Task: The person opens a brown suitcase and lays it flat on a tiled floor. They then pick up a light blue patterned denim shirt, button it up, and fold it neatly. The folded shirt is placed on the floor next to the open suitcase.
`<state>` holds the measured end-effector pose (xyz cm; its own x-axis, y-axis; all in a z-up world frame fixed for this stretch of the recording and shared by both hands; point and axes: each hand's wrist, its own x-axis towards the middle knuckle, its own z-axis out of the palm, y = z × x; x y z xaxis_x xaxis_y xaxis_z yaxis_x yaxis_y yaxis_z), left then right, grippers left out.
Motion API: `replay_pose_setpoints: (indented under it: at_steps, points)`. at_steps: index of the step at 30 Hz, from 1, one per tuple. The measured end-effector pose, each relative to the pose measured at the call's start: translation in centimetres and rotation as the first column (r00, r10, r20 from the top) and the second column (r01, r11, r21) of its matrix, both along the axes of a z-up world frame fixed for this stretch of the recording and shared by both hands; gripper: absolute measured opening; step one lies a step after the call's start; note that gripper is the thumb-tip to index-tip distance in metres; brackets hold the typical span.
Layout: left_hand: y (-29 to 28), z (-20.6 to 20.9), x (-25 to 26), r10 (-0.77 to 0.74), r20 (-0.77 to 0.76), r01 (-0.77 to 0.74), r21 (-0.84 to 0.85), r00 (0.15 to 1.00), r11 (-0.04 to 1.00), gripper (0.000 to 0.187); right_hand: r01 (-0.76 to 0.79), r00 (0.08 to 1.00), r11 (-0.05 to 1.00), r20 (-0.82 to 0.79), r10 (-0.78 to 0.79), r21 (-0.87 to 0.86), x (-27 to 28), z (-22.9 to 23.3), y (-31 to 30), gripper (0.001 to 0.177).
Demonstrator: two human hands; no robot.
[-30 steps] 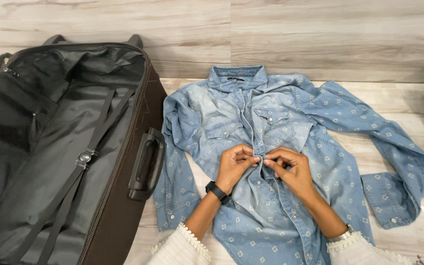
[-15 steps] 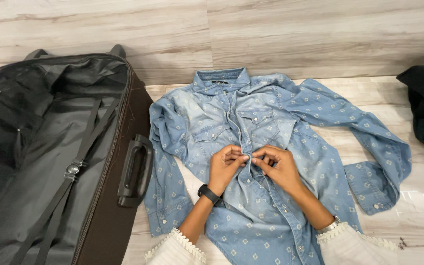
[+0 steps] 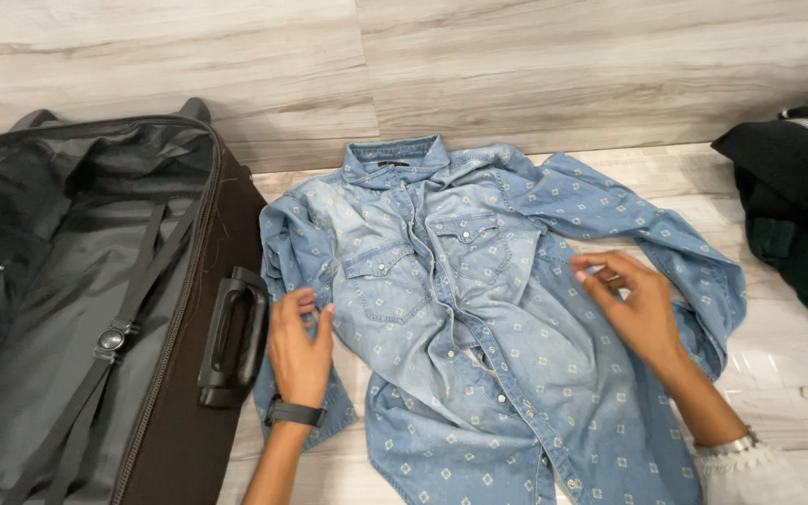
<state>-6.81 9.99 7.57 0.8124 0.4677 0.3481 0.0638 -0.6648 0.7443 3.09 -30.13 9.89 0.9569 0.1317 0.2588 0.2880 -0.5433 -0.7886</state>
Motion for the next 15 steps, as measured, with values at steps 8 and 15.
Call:
replay_pose_setpoints:
  at_steps: [8, 15]
  points:
    - [3.2, -6.3, 3.5, 0.012, 0.052, 0.034, -0.795, 0.999, 0.606, 0.051, 0.256, 0.963, 0.877, 0.184, -0.196, -0.406, 7.7, 1.5, 1.7, 0.081]
    - [6.5, -8.9, 5.9, -0.154, 0.141, 0.158, -0.982, 0.978, 0.102, 0.03, 0.205, 0.958, 0.804, -0.056, -0.283, -0.558, 7.3, -1.3, 3.1, 0.054]
